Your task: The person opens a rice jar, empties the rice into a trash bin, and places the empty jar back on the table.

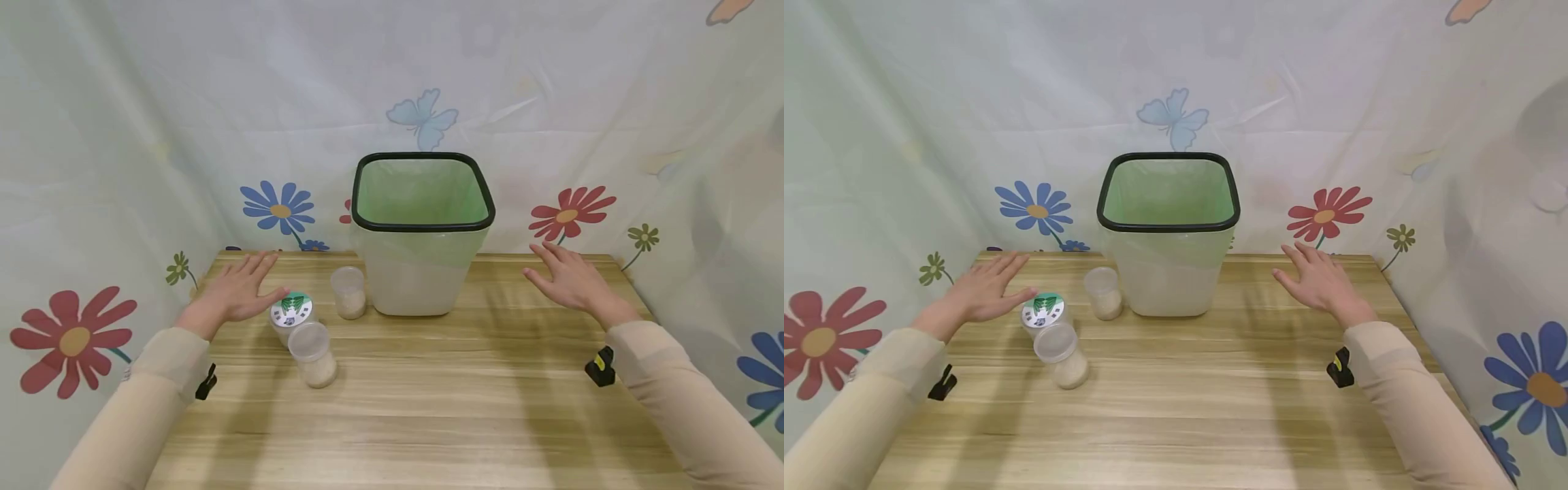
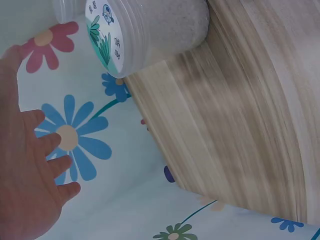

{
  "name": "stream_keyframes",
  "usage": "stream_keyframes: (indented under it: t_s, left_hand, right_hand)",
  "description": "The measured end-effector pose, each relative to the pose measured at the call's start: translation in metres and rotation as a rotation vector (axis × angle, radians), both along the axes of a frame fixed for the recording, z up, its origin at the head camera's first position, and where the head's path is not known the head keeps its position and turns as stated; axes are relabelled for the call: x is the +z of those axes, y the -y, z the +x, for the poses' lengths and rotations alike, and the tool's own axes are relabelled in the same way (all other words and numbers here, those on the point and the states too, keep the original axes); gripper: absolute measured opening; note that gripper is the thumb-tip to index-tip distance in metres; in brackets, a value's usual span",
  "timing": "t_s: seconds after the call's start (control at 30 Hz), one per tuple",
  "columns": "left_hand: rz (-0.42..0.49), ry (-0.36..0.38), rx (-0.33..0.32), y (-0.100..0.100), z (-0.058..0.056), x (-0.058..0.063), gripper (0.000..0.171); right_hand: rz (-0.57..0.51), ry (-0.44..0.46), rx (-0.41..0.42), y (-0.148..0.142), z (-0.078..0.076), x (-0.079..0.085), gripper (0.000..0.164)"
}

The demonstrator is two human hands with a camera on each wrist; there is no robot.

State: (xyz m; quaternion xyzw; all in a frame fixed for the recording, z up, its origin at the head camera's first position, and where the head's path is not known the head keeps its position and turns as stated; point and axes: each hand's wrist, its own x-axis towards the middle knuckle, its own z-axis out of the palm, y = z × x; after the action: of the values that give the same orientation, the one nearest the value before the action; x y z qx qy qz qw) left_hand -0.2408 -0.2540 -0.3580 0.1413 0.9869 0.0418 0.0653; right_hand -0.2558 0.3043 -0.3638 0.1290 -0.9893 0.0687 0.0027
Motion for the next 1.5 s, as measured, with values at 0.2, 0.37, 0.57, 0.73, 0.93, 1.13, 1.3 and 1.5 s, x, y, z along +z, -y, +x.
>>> stream_keyframes:
  t_s: [0.2, 0.37, 0.57, 0.73, 0.93, 1.13, 1.3, 1.5]
  left_hand:
    - [-0.003, -0.043, -0.007, 0.009, 0.005, -0.003, 0.081]
    - [-0.001, -0.102, -0.009, 0.017, 0.009, -0.01, 0.082]
    - [0.058, -0.194, -0.004, 0.026, 0.019, -0.023, 0.079]
    - [0.128, -0.261, 0.015, 0.031, 0.03, -0.037, 0.076]
    - [0.223, -0.299, 0.041, 0.033, 0.046, -0.055, 0.075]
    - [0.284, -0.356, 0.034, 0.029, 0.061, -0.072, 0.072]
    - [0.313, -0.396, 0.048, 0.027, 0.07, -0.085, 0.071]
    - [0.395, -0.436, 0.06, 0.02, 0.078, -0.096, 0.072]
  right_hand:
    - [-0.043, -0.065, -0.003, -0.002, 0.001, -0.004, 0.07]
    - [-0.093, -0.093, -0.021, -0.002, 0.004, -0.008, 0.07]
    - [-0.147, -0.165, -0.032, -0.001, 0.011, -0.017, 0.062]
    - [-0.206, -0.245, -0.026, 0.001, 0.017, -0.024, 0.052]
    - [-0.282, -0.262, -0.039, 0.003, 0.025, -0.03, 0.049]
    - [-0.339, -0.352, -0.014, 0.01, 0.033, -0.037, 0.046]
    - [-0.39, -0.35, 0.0, 0.021, 0.038, -0.039, 0.046]
    - [-0.418, -0.331, 0.01, 0.03, 0.043, -0.041, 0.047]
